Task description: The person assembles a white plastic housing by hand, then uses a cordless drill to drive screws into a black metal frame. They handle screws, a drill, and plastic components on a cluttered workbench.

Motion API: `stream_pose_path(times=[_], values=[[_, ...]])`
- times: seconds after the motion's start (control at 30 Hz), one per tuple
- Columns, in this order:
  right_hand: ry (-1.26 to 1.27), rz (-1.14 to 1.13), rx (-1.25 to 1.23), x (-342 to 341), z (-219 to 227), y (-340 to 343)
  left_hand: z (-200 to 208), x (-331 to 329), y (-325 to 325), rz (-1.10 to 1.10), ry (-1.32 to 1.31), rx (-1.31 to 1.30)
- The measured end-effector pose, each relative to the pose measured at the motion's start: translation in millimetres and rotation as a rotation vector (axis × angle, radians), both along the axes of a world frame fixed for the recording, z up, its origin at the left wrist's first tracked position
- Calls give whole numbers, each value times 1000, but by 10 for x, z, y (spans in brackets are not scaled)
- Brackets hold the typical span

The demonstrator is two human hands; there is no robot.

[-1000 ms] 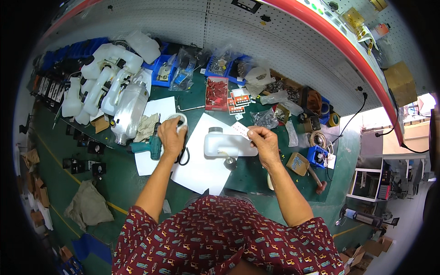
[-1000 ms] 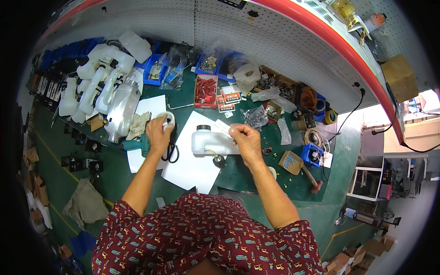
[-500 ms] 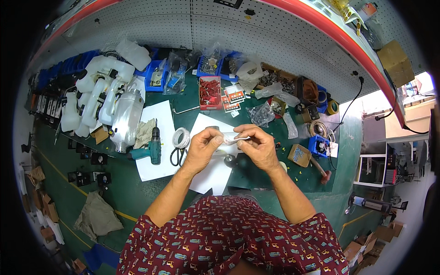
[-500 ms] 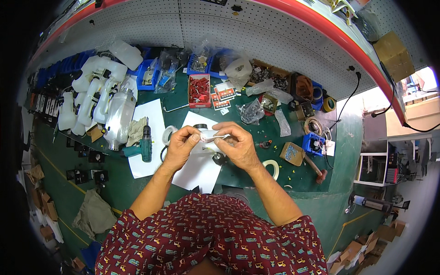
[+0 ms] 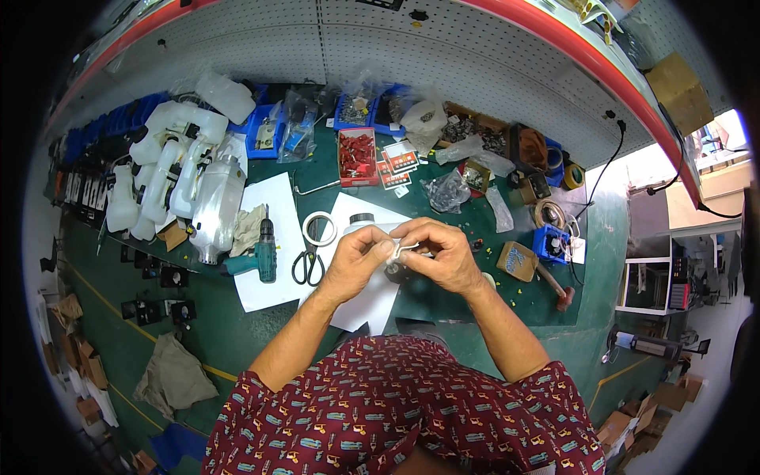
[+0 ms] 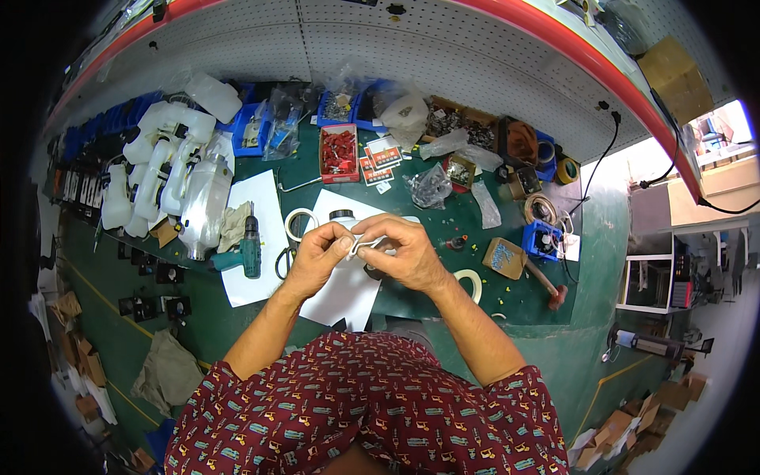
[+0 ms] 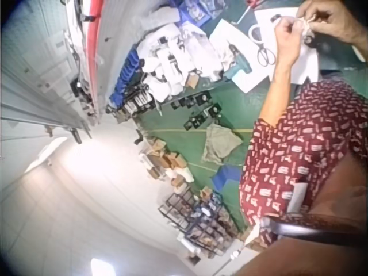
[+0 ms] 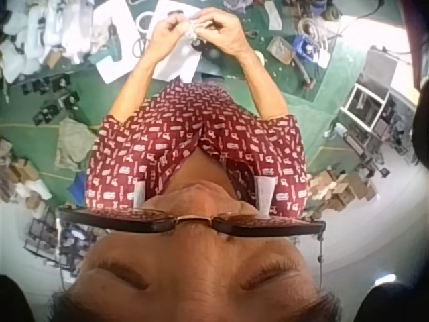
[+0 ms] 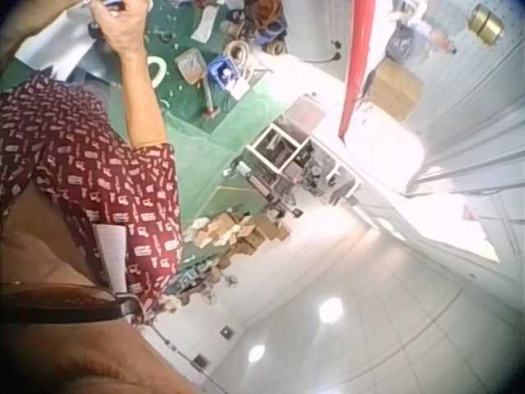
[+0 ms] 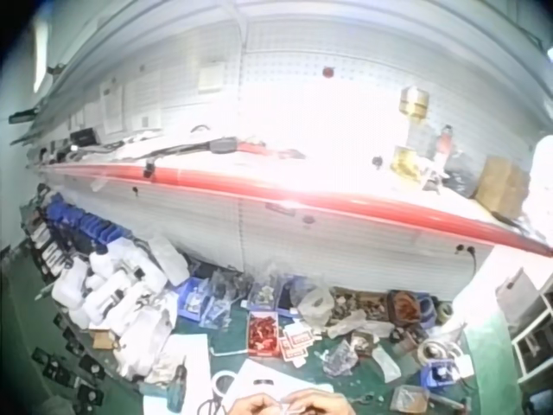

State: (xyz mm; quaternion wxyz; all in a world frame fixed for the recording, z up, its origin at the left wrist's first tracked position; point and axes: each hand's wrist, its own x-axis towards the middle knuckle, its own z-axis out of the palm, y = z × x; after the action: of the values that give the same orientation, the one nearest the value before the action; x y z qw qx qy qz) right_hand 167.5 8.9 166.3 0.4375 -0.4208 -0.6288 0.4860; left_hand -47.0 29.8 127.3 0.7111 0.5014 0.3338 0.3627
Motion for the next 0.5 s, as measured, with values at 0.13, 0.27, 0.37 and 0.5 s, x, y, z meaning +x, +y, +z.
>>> stream_pose_path(times=[0.13, 0.27, 0.37, 0.5], values=[[-47, -11, 77, 15, 34, -32, 21, 44, -25, -5, 2, 0], [-39, -29, 91, 38, 12, -82, 55, 65, -36, -45, 22, -15], [-41, -48, 86, 37, 29, -122, 45, 63, -34, -79, 22, -9], [-94, -65, 84, 67, 75, -175, 63, 72, 10, -129, 95, -15]])
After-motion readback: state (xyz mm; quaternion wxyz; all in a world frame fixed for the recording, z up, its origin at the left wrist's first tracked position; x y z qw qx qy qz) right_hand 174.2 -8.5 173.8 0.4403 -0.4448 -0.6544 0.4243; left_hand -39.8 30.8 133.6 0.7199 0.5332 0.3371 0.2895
